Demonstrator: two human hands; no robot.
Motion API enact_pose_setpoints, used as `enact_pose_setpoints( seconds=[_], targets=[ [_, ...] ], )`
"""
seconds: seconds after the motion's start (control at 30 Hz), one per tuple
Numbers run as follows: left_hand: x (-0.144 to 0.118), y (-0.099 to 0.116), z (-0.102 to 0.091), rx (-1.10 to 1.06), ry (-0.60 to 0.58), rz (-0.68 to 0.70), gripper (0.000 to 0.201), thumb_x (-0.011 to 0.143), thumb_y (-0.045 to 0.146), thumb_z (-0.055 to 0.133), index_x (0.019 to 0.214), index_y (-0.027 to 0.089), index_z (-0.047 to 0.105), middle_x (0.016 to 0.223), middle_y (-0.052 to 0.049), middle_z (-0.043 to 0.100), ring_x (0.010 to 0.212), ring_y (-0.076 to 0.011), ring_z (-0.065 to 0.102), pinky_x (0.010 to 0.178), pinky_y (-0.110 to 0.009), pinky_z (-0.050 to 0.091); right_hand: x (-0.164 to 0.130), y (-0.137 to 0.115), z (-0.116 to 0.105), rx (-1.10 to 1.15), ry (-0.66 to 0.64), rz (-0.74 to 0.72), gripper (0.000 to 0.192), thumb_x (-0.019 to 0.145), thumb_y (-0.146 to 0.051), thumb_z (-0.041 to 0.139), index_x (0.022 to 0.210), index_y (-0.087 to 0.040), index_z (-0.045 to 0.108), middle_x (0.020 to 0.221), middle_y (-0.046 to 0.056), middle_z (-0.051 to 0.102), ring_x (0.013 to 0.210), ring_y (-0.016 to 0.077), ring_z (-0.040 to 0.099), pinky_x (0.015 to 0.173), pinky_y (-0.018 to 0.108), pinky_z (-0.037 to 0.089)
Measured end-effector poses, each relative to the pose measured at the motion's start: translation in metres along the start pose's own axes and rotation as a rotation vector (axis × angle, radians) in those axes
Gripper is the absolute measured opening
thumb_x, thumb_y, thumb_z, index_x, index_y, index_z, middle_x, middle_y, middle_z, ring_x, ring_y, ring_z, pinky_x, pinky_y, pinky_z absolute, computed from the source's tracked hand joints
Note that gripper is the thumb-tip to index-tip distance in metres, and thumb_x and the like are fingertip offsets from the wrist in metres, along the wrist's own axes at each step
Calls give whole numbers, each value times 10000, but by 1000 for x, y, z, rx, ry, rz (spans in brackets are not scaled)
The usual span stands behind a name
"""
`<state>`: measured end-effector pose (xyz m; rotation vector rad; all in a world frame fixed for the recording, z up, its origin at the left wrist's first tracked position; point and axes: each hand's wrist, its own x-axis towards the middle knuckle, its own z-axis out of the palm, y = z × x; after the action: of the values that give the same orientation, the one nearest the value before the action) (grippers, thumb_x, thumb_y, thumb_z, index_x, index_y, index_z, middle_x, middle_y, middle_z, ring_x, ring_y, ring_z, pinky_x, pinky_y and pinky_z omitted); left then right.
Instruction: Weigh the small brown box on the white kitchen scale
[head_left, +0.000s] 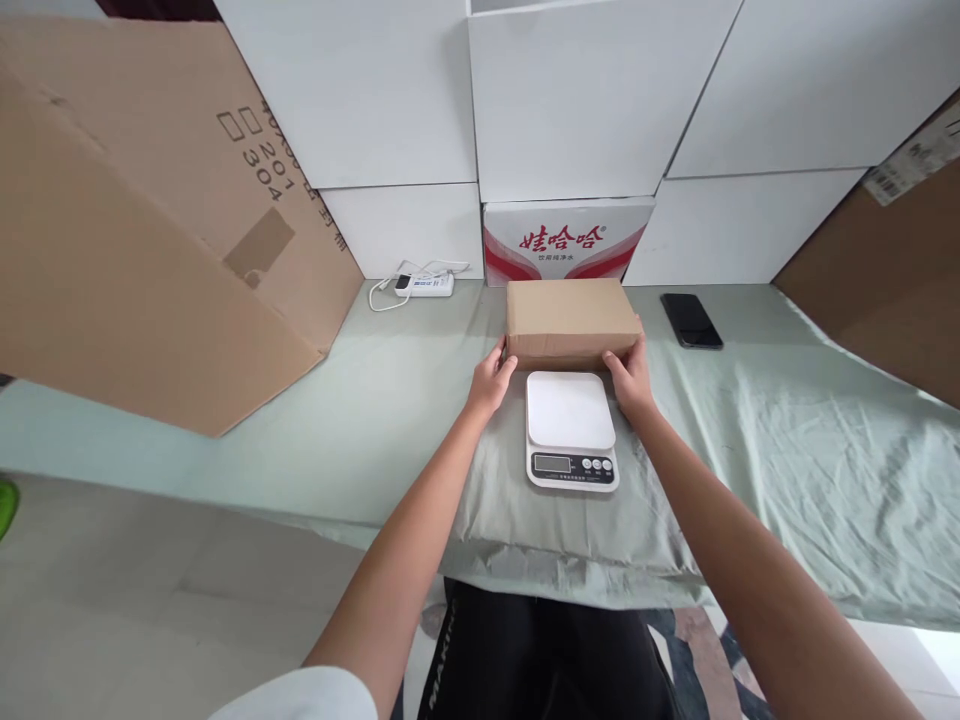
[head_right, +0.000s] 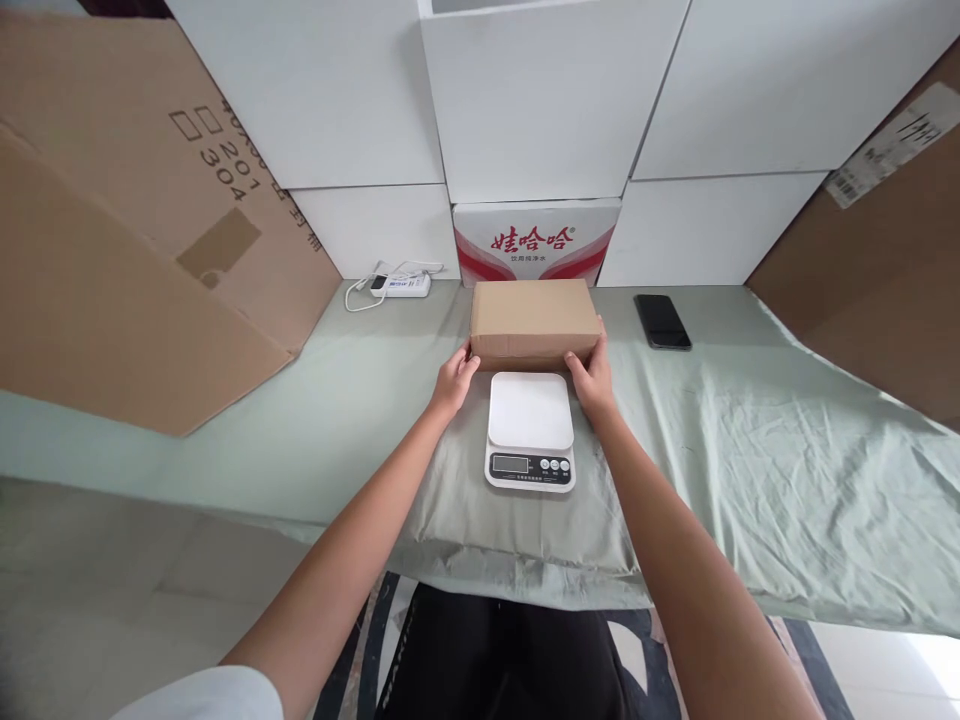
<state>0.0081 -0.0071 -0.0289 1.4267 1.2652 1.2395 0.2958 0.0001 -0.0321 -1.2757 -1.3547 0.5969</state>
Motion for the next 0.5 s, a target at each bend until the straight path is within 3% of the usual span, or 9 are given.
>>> enact_pose_setpoints(
  seconds=[0.17, 0.5],
  targets=[
    [-1, 7, -2, -9, -25, -9, 698, 1036, 506, 632, 1664, 202, 595, 1537, -137, 777, 1448, -353, 709, 1267, -490, 520, 2, 1, 0, 23, -11, 5, 1024, 878, -673, 720, 1746, -278, 346, 1865, 105, 422, 1769, 361, 358, 1495, 616, 224],
    [-5, 23, -2, 1, -36, -21, 683, 1003, 353, 581, 1663, 177, 583, 1640, -118, 716, 1528, -296, 661, 1295, -407, 480, 0, -12, 4, -1, -8, -3, 1011, 855, -645, 695, 1727, -231, 396, 1822, 147, 486, 1697, 382, 468, 1478, 598, 280]
  ],
)
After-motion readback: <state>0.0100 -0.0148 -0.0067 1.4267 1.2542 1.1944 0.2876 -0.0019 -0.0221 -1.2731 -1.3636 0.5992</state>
